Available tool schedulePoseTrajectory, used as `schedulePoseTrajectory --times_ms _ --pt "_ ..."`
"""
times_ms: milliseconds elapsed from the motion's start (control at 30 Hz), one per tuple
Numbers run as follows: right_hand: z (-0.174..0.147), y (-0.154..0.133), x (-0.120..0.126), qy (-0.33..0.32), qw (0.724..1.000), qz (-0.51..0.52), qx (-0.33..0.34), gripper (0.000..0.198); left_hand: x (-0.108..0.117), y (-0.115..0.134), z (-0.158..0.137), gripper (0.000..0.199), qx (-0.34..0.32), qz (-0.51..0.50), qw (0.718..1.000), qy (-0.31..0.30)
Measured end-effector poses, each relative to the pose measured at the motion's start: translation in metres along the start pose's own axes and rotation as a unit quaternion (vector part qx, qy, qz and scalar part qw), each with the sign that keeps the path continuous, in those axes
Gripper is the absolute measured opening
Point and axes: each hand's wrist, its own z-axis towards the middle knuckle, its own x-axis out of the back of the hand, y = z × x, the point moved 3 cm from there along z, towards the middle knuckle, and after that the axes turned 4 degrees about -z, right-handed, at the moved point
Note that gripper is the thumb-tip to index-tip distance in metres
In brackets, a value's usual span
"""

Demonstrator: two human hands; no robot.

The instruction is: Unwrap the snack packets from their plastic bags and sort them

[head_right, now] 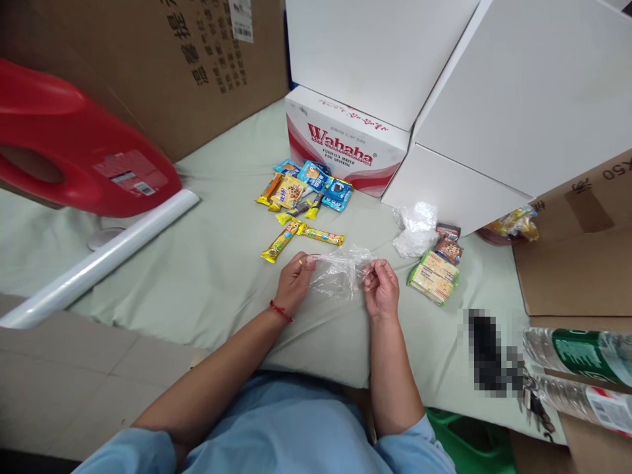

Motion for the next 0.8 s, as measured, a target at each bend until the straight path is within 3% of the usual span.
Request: schedulePoseTrajectory --times_ms 133,333,633,800 --pt "0.002 -0.003 0.002 0.015 0.999 0.034 0.009 0.035 0.002 -0.011 0.003 0.053 0.037 -0.03 0.998 0.037" --pt "0.005 -0.005 0.007 0.027 0.998 0.06 -0.001 0.031 0.002 -0.021 0.003 0.052 0.087 -0.06 0.993 0.042" --pt "0.011 -0.002 0.015 0.014 0.997 0.068 -0.044 0.025 0.001 -0.018 0.002 0.053 0.066 -0.059 0.995 0.043" --pt "0.003 0.003 0.002 -0.039 0.994 0.015 -0.1 0.043 -0.001 -0.015 -0.001 0.055 0.059 -0.057 0.996 0.041"
